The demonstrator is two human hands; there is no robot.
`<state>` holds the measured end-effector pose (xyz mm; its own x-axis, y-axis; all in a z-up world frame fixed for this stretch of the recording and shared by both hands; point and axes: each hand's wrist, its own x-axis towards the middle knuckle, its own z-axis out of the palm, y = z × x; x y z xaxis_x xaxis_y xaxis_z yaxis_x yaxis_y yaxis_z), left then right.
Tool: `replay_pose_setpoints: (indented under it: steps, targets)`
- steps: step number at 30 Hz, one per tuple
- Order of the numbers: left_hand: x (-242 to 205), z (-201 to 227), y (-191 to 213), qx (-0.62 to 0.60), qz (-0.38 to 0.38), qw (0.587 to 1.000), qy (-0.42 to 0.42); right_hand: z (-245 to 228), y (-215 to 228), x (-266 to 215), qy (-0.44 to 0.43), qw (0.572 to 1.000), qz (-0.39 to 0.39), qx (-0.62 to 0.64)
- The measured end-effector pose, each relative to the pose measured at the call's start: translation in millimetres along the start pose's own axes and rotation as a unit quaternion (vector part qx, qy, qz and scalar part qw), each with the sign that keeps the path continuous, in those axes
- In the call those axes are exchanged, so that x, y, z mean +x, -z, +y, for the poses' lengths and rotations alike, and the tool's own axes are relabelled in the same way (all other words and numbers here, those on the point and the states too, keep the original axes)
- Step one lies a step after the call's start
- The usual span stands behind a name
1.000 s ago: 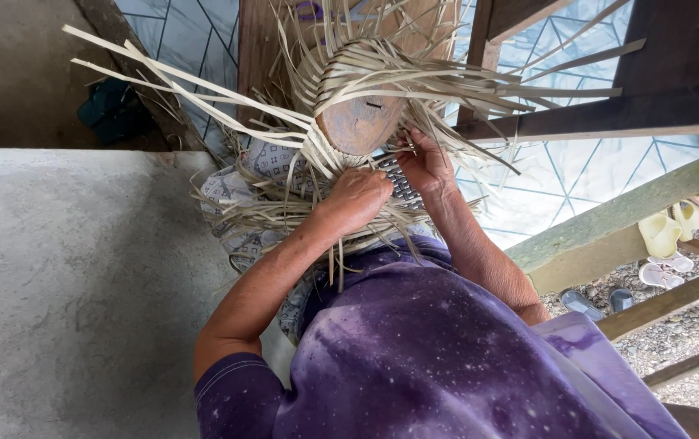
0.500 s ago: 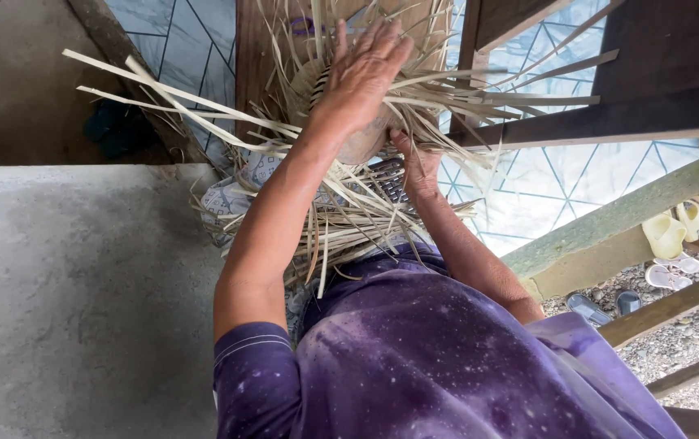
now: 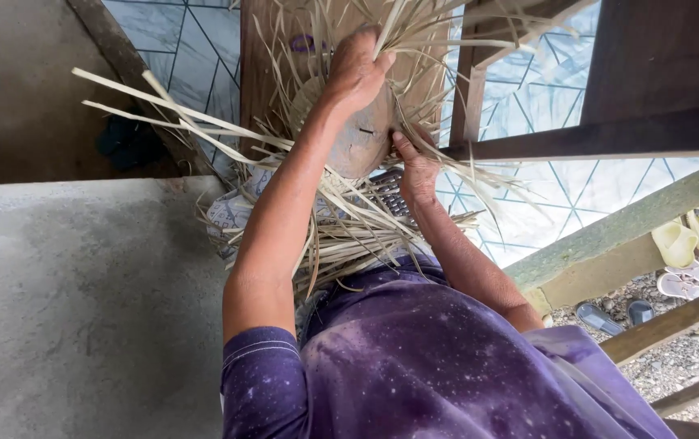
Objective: Tightening and weaving strands of dried plant fiber to create a hat, including trimming excess material with scissors.
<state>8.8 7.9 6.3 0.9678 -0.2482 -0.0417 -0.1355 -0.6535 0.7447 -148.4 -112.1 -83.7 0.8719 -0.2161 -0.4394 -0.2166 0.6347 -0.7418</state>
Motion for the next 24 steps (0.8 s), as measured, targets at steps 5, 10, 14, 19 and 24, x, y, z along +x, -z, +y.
replay_pose_setpoints:
  steps: [5,10,14,19,24]
  targets:
    - [-5.6,5.7,7.7,-0.013,0.018,0.999,-0.037,-10.2,-14.2,-1.8,0.147,0.971,-0.015,-0.188]
    - [-7.9,3.8,8.3,-0.03,0.021,0.999,-0.023,-22.0,-27.3,18.1,0.207,0.936,-0.027,-0.283]
    - [-7.8,2.1,9.1,-0.024,0.01,0.999,-0.027,-16.4,-29.5,43.3,0.19,0.958,-0.074,-0.2]
    - [-7.1,1.6,6.5,-0.036,0.016,0.999,-0.025,-44.4,-46.3,29.8,0.205,0.948,-0.074,-0.233]
    - [-4.9,0.5,5.1,-0.057,0.025,0.998,-0.02,-63.4,-46.1,3.2,0.186,0.967,-0.113,-0.134]
